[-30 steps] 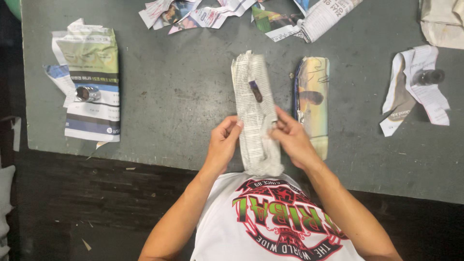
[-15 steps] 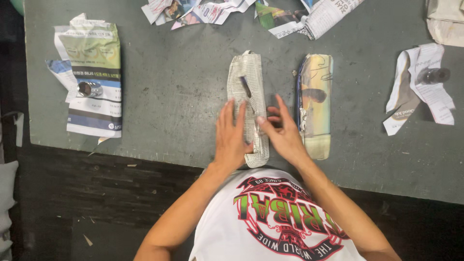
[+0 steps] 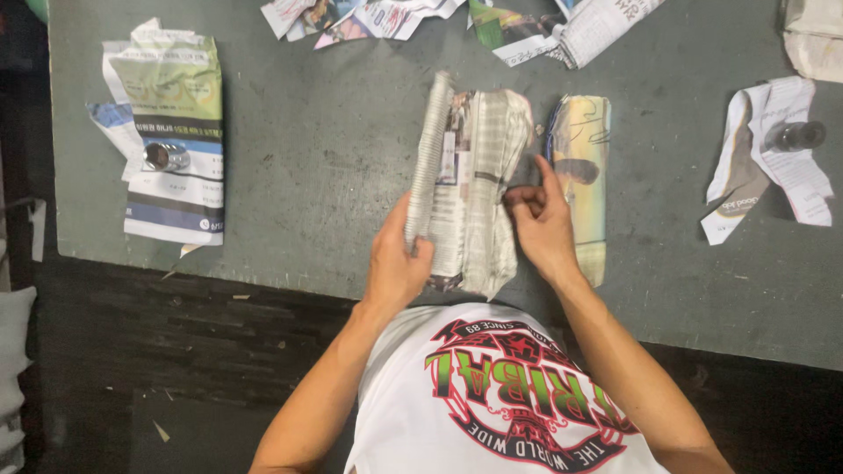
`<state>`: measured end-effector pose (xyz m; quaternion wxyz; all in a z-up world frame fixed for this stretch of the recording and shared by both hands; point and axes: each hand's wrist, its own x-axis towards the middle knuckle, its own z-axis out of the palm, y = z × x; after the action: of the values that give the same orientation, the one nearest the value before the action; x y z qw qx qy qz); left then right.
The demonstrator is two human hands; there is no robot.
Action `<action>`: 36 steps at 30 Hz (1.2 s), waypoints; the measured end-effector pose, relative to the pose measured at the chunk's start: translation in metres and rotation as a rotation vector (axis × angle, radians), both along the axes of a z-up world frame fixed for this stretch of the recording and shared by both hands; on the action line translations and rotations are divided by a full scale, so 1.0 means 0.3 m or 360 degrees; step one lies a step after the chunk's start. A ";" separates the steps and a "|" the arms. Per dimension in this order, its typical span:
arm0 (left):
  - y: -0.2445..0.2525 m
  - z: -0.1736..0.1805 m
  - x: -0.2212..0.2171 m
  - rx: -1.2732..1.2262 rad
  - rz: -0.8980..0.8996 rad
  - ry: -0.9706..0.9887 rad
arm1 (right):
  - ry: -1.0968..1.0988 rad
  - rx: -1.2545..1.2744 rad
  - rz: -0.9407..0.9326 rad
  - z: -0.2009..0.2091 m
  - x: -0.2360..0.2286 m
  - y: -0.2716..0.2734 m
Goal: The person wraps a small cylindrical object with newspaper, folds the paper around it, and secures it with a padlock. They then handle additional newspaper pieces, folding and arranging them on the table.
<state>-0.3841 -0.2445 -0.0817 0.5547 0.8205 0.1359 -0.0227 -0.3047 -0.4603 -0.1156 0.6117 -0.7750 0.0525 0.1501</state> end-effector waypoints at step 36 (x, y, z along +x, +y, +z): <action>0.104 -0.052 -0.084 0.0687 0.0192 -0.0188 | 0.0083 0.0005 -0.0430 0.023 -0.059 -0.333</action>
<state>-0.4092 -0.2132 -0.0975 0.3737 0.9105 0.1536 0.0882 -0.3222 -0.5603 -0.1088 0.6259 -0.7557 0.1720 0.0864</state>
